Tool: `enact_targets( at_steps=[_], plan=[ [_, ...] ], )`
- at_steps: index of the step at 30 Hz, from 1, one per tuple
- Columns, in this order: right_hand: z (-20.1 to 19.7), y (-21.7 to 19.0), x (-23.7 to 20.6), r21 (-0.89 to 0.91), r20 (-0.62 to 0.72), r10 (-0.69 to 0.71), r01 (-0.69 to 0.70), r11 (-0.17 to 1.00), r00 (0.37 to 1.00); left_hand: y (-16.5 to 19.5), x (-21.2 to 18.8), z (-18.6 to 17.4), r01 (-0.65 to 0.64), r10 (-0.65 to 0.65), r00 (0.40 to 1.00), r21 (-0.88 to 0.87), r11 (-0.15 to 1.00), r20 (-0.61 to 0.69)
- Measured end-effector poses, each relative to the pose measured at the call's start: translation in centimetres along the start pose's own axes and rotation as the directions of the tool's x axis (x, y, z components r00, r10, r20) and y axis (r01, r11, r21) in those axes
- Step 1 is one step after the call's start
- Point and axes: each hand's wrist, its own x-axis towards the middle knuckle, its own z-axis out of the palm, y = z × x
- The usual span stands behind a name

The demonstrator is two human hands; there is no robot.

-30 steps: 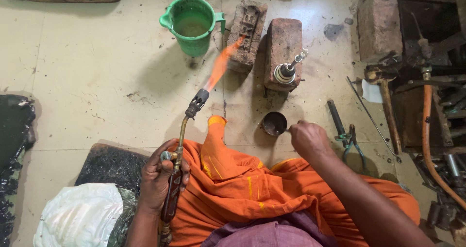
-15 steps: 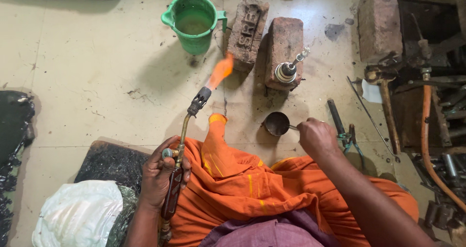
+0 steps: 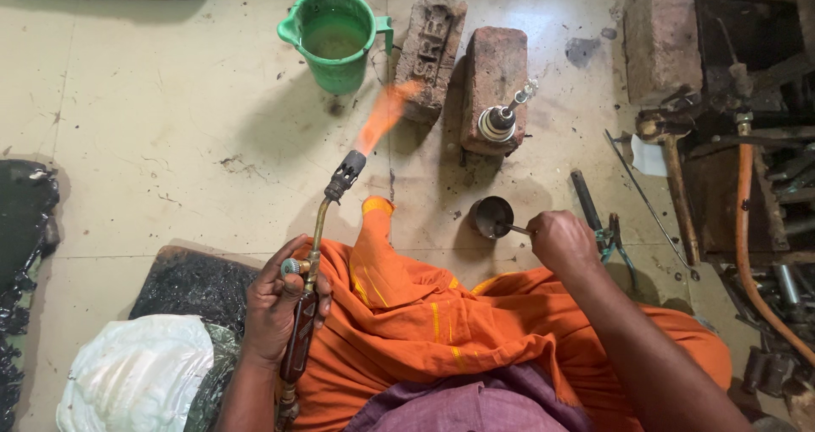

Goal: The person sits on the floor holding a blowtorch in one hand and a small crucible in the other, heating the crucible over the flame and pouring its molten contents into a mold on the floor. They then hold the torch flame against a small object set on a brick while working on it with a thin rod.

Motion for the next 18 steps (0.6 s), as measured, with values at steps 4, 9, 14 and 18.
enact_targets(
  at_steps=[4, 9, 14, 18],
  plan=[
    [0.2, 0.8, -0.1, 0.055, 0.005, 0.056, -0.057, 0.997, 0.998, -0.2, 0.0, 0.0, 0.005, -0.005, 1.000, -0.034, 0.999, -0.002],
    [0.3, 1.4, -0.2, 0.068, 0.005, 0.064, -0.064, 0.996, 0.998, -0.5, -0.1, 0.0, -0.007, 0.008, 1.000, -0.055, 0.998, 0.018],
    [0.2, 1.3, -0.2, 0.066, -0.004, 0.037, -0.037, 0.997, 0.999, -0.7, 0.1, -0.1, -0.028, 0.030, 0.999, -0.053, 0.998, 0.040],
    [-0.1, 0.9, 0.5, 0.087, 0.040, 0.011, -0.014, 0.996, 0.999, -0.6, -0.1, -0.2, -0.020, 0.021, 0.999, -0.049, 0.999, 0.025]
  ],
)
